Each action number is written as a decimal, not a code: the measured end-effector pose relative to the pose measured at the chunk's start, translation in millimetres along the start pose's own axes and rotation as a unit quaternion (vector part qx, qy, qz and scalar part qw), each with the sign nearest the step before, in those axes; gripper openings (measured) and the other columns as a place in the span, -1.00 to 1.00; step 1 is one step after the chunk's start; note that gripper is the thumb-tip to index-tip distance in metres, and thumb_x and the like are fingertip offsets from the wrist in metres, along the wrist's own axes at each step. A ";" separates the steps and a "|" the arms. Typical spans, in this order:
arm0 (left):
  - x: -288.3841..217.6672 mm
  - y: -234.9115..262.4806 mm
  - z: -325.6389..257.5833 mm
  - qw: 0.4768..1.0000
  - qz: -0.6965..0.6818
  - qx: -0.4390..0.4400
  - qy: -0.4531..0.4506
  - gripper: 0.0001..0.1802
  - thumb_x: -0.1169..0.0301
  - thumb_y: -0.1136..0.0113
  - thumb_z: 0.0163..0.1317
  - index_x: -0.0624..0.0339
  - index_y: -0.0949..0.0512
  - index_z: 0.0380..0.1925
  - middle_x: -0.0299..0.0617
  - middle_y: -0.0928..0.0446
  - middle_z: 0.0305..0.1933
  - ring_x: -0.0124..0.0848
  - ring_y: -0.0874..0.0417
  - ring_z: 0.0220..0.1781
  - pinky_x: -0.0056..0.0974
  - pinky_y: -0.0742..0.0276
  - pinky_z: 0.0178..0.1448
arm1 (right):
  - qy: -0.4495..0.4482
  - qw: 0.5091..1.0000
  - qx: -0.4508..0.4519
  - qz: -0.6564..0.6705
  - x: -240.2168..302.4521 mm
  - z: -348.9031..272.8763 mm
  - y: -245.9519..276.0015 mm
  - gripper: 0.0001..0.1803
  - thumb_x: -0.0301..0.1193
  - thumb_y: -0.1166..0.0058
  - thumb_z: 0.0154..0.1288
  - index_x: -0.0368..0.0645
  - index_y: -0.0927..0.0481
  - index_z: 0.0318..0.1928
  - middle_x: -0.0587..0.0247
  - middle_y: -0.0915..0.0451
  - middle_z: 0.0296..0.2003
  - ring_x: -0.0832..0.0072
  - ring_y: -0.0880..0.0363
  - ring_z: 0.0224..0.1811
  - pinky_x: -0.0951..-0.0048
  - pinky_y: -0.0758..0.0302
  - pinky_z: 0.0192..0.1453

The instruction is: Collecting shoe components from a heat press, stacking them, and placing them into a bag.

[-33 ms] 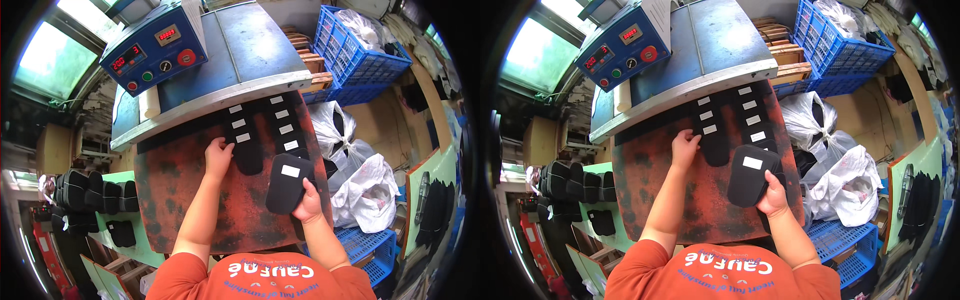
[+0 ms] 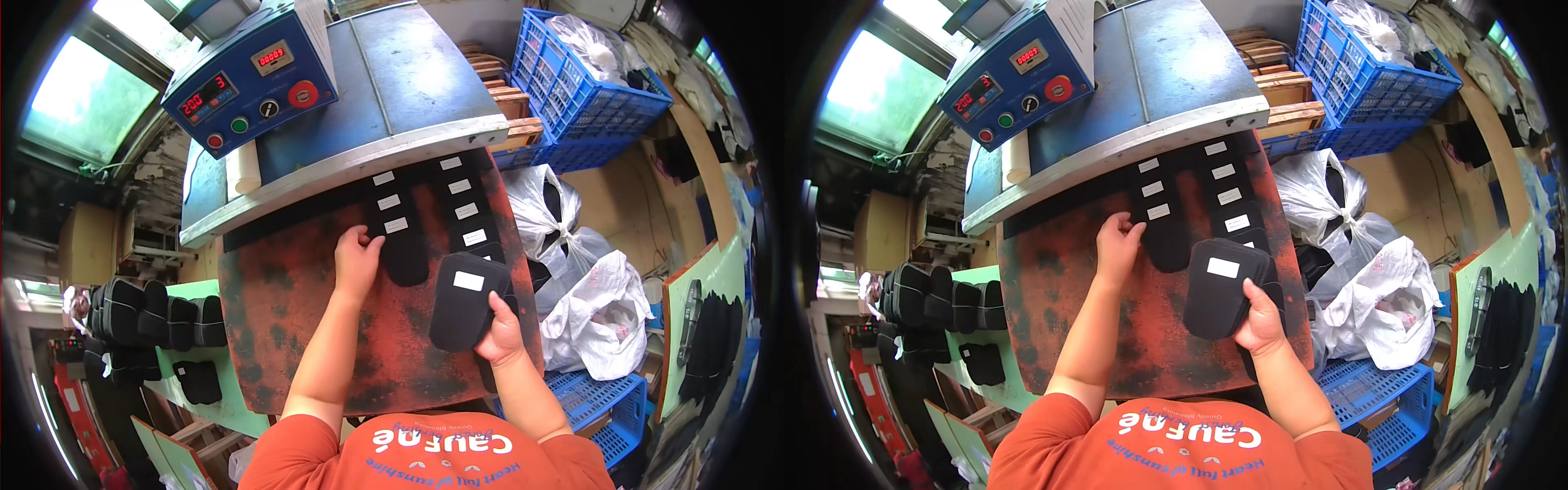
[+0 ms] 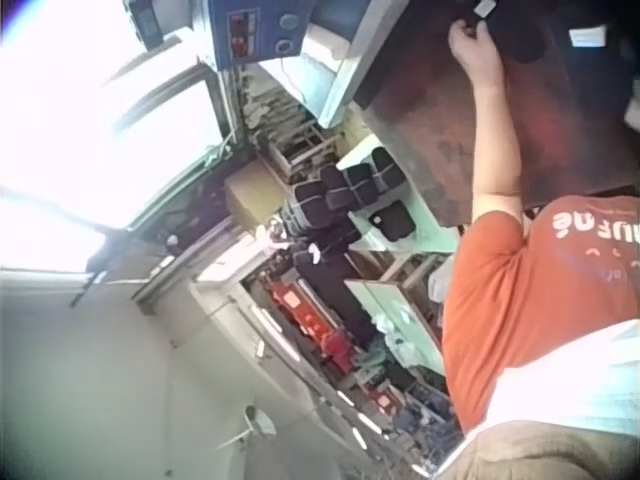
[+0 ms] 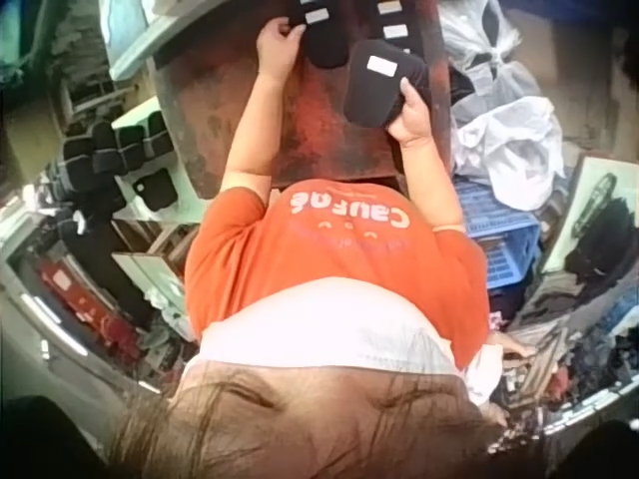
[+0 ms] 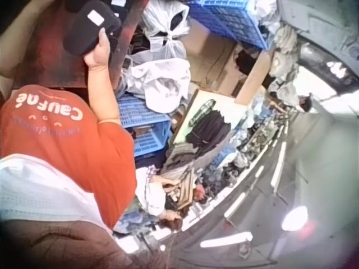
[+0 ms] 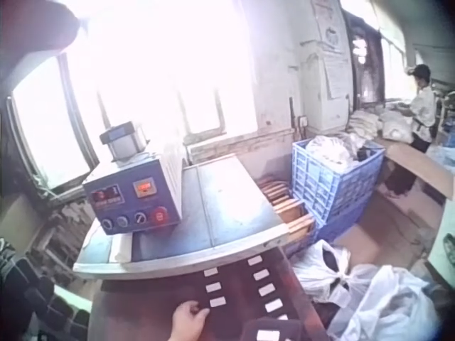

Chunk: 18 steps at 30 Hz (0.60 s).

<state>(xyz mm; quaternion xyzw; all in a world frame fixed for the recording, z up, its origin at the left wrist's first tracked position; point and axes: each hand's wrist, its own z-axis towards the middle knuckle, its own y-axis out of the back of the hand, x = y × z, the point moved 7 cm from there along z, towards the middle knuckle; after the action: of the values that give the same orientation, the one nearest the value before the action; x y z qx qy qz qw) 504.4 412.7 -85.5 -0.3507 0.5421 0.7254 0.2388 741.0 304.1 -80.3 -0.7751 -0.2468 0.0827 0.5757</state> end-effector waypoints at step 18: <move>-49.0 -8.1 -60.3 0.978 -0.181 0.093 0.051 -0.76 0.48 -0.22 0.13 0.32 -0.51 -0.19 -0.27 -0.56 -0.35 -0.60 -0.52 -0.41 -0.50 -0.45 -0.34 | 0.034 0.994 -0.050 -0.086 1.0 -10.5 16.6 -0.56 -0.32 0.06 0.34 -0.23 -0.32 0.17 0.14 -0.42 0.10 0.30 -0.41 0.14 0.22 -0.35 0.23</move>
<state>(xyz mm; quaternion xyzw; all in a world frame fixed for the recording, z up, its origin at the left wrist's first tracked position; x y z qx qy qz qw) 556.7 359.2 -62.9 -0.4561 0.5460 0.5975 0.3699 750.9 292.1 -92.2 -0.7811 -0.2968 -0.0056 0.5494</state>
